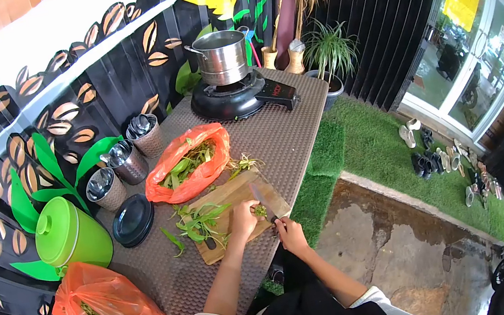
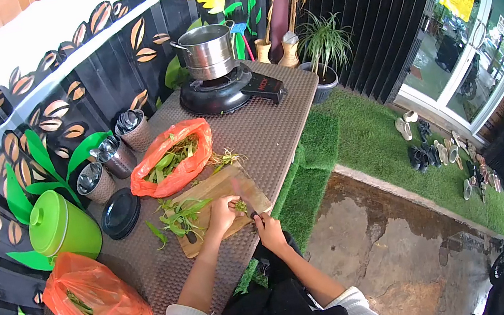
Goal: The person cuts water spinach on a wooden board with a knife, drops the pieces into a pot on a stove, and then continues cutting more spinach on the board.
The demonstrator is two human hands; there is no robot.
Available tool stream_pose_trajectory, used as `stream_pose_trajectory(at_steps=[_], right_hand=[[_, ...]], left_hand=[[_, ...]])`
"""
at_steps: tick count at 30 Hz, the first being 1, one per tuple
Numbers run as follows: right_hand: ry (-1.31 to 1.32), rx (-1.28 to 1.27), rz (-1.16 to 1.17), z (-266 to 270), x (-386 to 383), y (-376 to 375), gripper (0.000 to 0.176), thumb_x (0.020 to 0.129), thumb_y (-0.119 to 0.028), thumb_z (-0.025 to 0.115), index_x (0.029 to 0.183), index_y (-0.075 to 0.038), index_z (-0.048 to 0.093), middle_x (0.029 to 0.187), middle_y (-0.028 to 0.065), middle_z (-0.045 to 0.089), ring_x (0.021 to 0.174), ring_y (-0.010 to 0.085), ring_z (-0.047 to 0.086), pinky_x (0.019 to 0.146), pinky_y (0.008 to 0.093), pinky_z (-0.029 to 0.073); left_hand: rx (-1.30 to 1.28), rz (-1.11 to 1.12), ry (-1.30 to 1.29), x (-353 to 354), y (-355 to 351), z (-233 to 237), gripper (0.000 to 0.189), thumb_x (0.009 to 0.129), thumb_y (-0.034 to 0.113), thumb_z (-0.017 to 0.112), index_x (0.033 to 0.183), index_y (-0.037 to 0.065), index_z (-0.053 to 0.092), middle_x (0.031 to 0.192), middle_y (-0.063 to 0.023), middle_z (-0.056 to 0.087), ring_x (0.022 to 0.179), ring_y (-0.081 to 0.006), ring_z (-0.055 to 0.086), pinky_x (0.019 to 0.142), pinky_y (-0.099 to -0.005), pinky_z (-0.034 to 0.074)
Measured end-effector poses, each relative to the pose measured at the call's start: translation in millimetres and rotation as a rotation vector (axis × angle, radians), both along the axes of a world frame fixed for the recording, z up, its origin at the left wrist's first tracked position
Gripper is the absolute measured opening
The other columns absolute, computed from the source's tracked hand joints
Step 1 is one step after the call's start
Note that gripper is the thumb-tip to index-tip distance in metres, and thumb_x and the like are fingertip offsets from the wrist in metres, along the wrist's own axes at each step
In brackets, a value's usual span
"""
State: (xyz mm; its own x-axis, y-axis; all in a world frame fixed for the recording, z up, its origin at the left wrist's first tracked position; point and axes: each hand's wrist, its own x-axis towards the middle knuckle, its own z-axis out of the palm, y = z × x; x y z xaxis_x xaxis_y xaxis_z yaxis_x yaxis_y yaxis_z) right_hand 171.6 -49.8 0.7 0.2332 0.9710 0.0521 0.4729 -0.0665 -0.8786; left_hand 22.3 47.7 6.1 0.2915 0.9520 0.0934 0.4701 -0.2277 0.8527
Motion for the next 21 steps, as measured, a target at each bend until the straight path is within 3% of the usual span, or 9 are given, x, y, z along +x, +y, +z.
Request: stream_pose_trajectory(at_steps=[2,3,5,14,21], right_hand=[[0.129,-0.138,0.057,20.2,-0.7,-3.8,0.029,0.095,-0.023,0.049,0.086,0.003,0.057,0.053,0.015,0.056,0.04,0.0249,0.056,0.042,0.0363,0.044],[0.129,-0.14,0.056,22.1,-0.5,-4.7,0.029,0.095,-0.023,0.049,0.086,0.003,0.057,0.053,0.015,0.056,0.04,0.0249,0.056,0.042,0.0363,0.044],[0.219,-0.17,0.065,26.1,-0.7,-4.9,0.031,0.097,-0.027,0.048,0.087,0.001,0.058,0.047,0.0063,0.051,0.032,0.0127,0.048,0.033,0.0286,0.038],[0.414,-0.227,0.142,33.8,7.2,1.6,0.036,0.098,-0.03,0.045,0.085,0.001,0.058,0.048,0.0028,0.05,0.033,0.0099,0.045,0.03,0.0254,0.035],[0.535,-0.2,0.174,77.4,16.3,31.7,0.031,0.098,-0.027,0.045,0.086,0.0,0.055,0.052,0.0031,0.049,0.033,0.0094,0.042,0.03,0.024,0.031]], left_hand=[[0.001,0.031,-0.103,1.8,4.8,-13.6,0.043,0.058,-0.004,0.079,0.1,0.002,0.07,0.089,-0.0151,0.069,0.077,-0.0239,0.066,0.068,-0.0317,0.052],[-0.001,0.03,-0.103,1.8,3.8,-12.0,0.043,0.058,-0.004,0.079,0.1,0.002,0.07,0.089,-0.0151,0.069,0.077,-0.0239,0.066,0.068,-0.0317,0.052],[-0.013,0.046,-0.105,0.9,1.7,-8.3,0.035,0.059,-0.005,0.077,0.093,0.002,0.072,0.084,-0.0152,0.07,0.069,-0.0218,0.067,0.065,-0.0308,0.053],[-0.064,0.091,-0.178,-0.3,4.0,6.3,0.031,0.061,0.0,0.08,0.091,-0.001,0.072,0.085,-0.0126,0.072,0.068,-0.0144,0.066,0.065,-0.0268,0.052],[-0.099,0.112,-0.149,2.6,35.0,59.0,0.034,0.058,0.005,0.083,0.091,0.001,0.073,0.079,-0.0106,0.071,0.066,-0.0123,0.064,0.063,-0.0257,0.051]])
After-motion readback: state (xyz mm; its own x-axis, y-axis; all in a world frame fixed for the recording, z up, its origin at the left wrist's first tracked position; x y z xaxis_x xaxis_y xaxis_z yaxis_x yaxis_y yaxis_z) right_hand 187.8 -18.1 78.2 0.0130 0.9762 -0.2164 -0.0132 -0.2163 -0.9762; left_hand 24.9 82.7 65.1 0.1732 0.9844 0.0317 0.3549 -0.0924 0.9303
